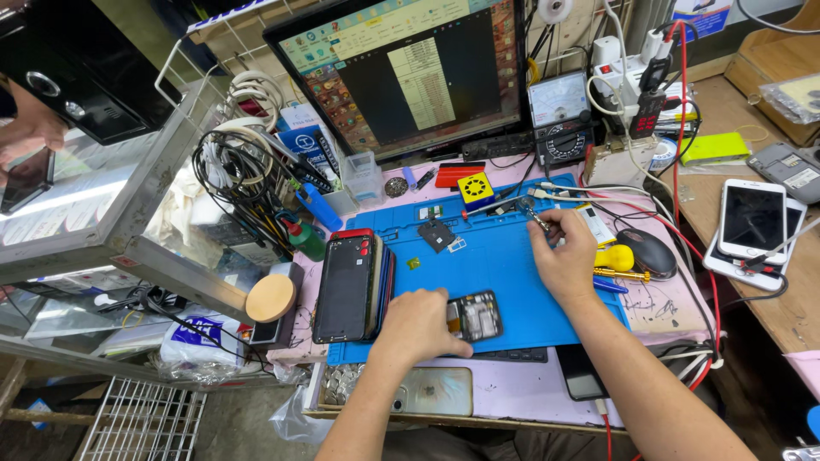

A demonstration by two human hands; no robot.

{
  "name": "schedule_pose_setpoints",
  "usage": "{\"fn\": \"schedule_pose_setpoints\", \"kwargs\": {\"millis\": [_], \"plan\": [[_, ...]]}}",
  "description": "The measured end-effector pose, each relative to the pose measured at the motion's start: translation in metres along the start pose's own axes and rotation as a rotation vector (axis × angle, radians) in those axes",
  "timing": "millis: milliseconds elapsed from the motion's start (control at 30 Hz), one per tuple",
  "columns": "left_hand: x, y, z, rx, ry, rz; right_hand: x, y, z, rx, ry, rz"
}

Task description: The person disassembles a mobile phone using a small prying tool and their hands, separating the circuit board and internal components from the chassis while working on a blue repair mat.

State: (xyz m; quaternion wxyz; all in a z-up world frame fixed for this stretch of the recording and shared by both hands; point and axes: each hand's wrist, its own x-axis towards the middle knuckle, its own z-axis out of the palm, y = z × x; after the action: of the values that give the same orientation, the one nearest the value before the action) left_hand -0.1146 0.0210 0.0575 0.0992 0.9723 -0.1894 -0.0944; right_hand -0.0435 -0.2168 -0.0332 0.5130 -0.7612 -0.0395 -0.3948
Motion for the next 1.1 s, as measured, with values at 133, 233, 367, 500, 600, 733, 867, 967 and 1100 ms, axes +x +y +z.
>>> {"fn": "schedule_pose_setpoints", "kwargs": {"millis": [133, 233, 367, 500, 600, 733, 867, 967, 1100], "plan": [[0.019, 0.004, -0.014, -0.121, 0.081, -0.107, -0.004, 0.017, 0.002, 0.224, 0.125, 0.150], [0.059, 0.012, -0.021, -0.206, 0.151, -0.136, -0.005, 0.029, 0.001, 0.406, 0.181, 0.252], [0.130, 0.031, -0.022, -0.273, 0.203, -0.226, -0.007, 0.038, 0.000, 0.468, 0.217, 0.192], [0.201, 0.050, -0.017, -0.210, 0.180, -0.273, -0.008, 0.043, 0.001, 0.514, 0.240, 0.222], [0.236, 0.059, -0.008, -0.203, 0.170, -0.298, -0.010, 0.041, 0.001, 0.492, 0.239, 0.238], [0.262, 0.071, 0.008, -0.201, 0.126, -0.300, -0.010, 0.041, 0.002, 0.462, 0.233, 0.212], [0.272, 0.079, 0.007, -0.206, 0.061, -0.325, -0.009, 0.037, 0.001, 0.458, 0.227, 0.217], [0.266, 0.068, -0.004, -0.157, 0.137, -0.277, -0.011, 0.039, 0.001, 0.462, 0.229, 0.240], [0.262, 0.044, -0.042, 0.058, 0.038, -0.322, -0.009, 0.039, 0.002, 0.437, 0.202, 0.243]]}}
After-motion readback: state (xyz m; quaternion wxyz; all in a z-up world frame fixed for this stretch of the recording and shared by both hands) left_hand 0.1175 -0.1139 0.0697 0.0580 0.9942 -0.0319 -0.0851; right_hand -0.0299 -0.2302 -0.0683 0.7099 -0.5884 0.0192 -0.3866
